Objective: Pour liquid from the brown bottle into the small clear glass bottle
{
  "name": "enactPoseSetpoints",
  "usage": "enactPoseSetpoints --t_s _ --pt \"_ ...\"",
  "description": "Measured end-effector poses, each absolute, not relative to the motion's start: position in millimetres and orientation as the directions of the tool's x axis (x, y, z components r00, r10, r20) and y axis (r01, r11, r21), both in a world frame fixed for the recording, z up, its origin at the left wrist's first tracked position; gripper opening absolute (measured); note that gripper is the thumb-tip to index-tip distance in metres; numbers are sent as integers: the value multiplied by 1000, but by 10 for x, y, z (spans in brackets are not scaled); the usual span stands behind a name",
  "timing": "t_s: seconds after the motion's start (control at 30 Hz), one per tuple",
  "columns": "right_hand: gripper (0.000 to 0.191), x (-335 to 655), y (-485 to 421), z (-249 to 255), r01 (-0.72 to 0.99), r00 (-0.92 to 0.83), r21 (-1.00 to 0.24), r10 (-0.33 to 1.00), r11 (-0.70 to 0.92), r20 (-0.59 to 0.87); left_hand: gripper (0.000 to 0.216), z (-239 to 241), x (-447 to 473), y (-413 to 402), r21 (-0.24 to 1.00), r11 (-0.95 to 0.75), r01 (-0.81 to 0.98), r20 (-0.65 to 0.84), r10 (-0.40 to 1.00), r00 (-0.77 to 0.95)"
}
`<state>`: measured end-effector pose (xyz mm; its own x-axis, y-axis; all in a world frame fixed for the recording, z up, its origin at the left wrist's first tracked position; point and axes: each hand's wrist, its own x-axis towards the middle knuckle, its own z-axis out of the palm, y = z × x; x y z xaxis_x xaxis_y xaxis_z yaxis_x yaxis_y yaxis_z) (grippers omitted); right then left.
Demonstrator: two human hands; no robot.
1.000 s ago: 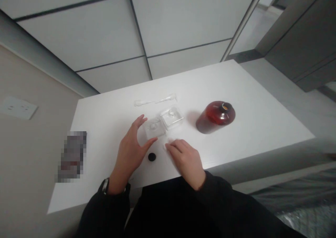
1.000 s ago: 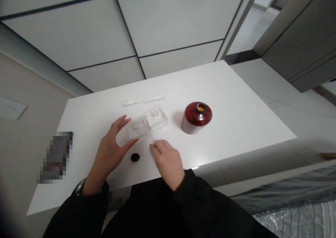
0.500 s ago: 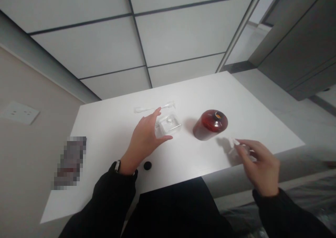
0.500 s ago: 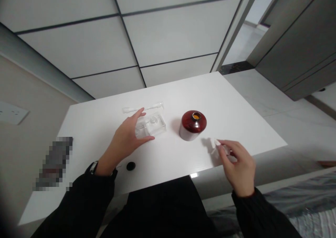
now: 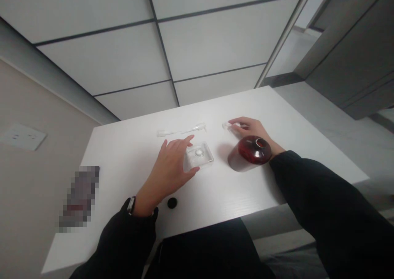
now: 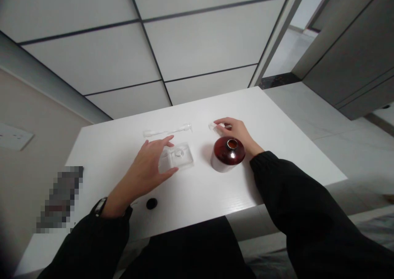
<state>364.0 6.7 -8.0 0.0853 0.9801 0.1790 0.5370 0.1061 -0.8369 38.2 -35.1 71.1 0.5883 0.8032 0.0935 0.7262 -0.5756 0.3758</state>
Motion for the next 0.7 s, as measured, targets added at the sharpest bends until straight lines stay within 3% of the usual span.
enactPoseSetpoints --t_s 0.13,0.23,0.3,0.43,0.57,0.7 --pt "51 3636 -14 -18 456 60 -883 986 113 157 87 763 128 -457 419 -599 682 223 796 563" --pt "45 3699 -239 49 354 157 -928 971 117 182 76 731 -164 -617 481 -498 721 271 867 418" --pt "42 3740 -429 70 292 223 -949 957 119 188 80 627 -319 -722 523 -421 741 213 906 365" --pt "65 3725 -802 -2 171 163 -970 966 174 202 91 332 -377 -803 571 -395 720 97 903 418" --pt "87 3563 -1029 -140 253 98 -953 976 165 195 87 205 -220 -694 609 -382 695 130 912 388" --pt "80 3356 -1095 -177 366 113 -920 975 138 191 89 225 -143 -576 652 -339 678 130 931 341"
